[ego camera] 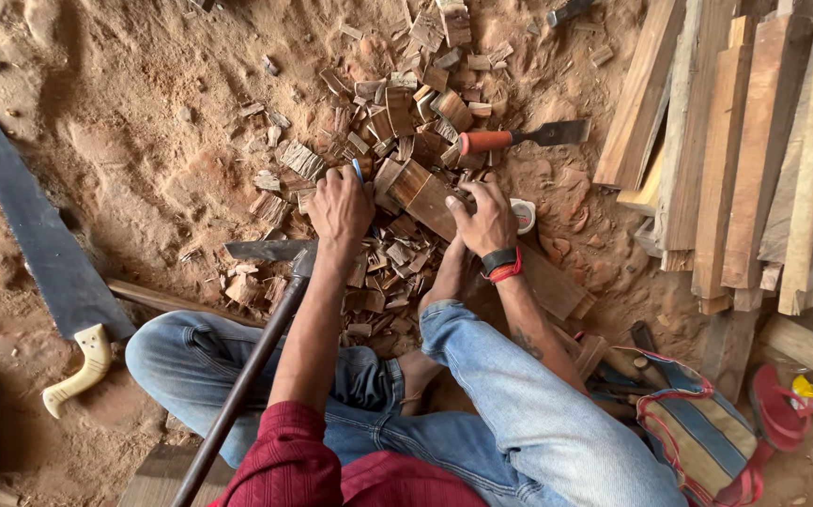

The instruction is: The person sits on the ground and uses a chisel and mallet to carve a small wooden block. They repeatedly strike the chisel to remove wood chips, occasionally pausing to measure the block with a tape measure and mark it with a pencil.

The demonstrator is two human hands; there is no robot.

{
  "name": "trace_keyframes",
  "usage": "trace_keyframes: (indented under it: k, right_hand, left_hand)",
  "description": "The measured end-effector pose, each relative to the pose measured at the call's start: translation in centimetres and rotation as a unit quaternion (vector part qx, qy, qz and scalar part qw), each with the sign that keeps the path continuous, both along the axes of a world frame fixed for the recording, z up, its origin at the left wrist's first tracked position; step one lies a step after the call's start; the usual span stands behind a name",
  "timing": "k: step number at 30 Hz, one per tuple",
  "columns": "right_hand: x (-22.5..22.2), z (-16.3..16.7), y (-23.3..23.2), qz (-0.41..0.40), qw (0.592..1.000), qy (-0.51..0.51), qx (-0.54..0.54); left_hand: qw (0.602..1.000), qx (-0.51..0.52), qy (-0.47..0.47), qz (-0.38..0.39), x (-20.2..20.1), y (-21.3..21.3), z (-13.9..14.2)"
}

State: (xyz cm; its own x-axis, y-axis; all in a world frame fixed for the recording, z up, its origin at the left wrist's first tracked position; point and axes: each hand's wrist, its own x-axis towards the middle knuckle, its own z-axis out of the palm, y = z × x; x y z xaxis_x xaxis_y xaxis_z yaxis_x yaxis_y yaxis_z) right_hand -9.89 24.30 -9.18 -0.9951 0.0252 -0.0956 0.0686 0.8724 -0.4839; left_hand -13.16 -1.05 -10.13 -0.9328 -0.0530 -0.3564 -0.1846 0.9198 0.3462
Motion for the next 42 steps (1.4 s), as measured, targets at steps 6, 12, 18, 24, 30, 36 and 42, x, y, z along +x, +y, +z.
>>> trace_keyframes:
  k: [6, 12, 18, 24, 30, 36, 42]
  right_hand:
    - [1.6, 0.1, 0.4, -0.014, 0.983, 0.181, -0.003]
    - [2.2, 0.6, 5.9, -0.079, 0.992, 0.092, 0.019]
    - [1.9, 1.7, 7.5, -0.059, 0.981, 0.144, -0.114]
    - [3.0, 5.6, 5.0, -0.008, 0.932, 0.047, -0.360]
    - [7.8, 0.5, -2.0, 0.069, 0.901, -0.193, -0.382]
    - [9.5, -3.3, -2.8, 0.000, 1.000, -0.007, 0.004]
    - [8.0, -0.3, -4.3, 0.012, 0.735, -0.313, -0.602]
  left_hand:
    - [0.992, 0.054, 0.006, 0.113, 0.2, -0.3, 0.5]
    - [0.848, 0.449, 0.102, 0.265, 6.8, -4.8, 1.3]
    - [0.772, 0.537, -0.001, 0.340, 14.8, -3.2, 4.3]
    - [0.806, 0.572, 0.007, 0.151, 14.8, -0.6, 9.8]
    - [0.956, 0.284, -0.069, -0.022, 11.5, 2.4, 12.0]
    - [0.956, 0.293, -0.027, -0.007, 11.7, 2.8, 9.0]
    - [0.982, 0.150, 0.109, -0.040, 15.5, 2.7, 5.0]
